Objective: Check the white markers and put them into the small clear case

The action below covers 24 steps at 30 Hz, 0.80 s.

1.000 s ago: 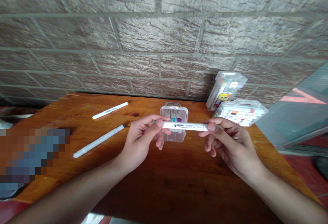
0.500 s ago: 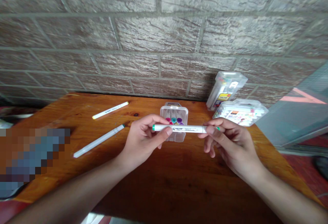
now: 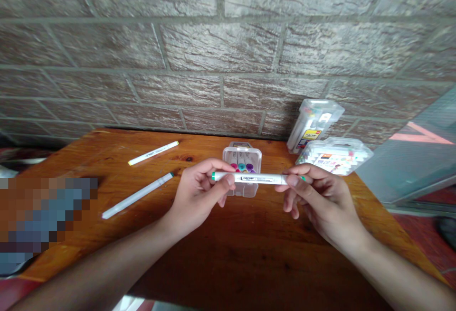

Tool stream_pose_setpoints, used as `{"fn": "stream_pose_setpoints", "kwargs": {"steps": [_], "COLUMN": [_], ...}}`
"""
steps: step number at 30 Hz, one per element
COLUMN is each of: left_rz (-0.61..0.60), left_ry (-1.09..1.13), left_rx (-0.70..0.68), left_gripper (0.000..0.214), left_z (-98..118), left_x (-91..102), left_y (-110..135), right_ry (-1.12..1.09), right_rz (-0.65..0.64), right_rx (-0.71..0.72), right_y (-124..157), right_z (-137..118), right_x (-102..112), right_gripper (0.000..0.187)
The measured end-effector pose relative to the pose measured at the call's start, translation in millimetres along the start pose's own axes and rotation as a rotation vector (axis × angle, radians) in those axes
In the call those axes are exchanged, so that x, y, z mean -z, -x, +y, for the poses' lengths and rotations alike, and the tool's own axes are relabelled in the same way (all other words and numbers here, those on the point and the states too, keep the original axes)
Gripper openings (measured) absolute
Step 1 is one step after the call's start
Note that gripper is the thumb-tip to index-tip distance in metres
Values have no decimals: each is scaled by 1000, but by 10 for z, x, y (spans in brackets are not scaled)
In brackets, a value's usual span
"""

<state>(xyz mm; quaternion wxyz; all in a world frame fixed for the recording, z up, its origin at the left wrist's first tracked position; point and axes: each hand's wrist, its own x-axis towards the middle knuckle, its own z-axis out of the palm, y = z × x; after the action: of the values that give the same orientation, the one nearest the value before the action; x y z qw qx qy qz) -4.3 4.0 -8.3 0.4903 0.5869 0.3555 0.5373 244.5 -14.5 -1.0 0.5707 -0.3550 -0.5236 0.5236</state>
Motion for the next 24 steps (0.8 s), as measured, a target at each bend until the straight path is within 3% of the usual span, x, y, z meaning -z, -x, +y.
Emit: {"fn": "stream_pose_setpoints", "kwargs": {"steps": [24], "left_rz": [-4], "left_ry": [-19], "left_rx": [-16], "left_gripper": [18], "left_z": [19], "left_x": [-28], "left_y": [14], "right_ry": [59], "right_rz": [24], "right_rx": [37], "right_y": [-14], "right_z": [1], "right_x": [-26], "right_gripper": [21]}}
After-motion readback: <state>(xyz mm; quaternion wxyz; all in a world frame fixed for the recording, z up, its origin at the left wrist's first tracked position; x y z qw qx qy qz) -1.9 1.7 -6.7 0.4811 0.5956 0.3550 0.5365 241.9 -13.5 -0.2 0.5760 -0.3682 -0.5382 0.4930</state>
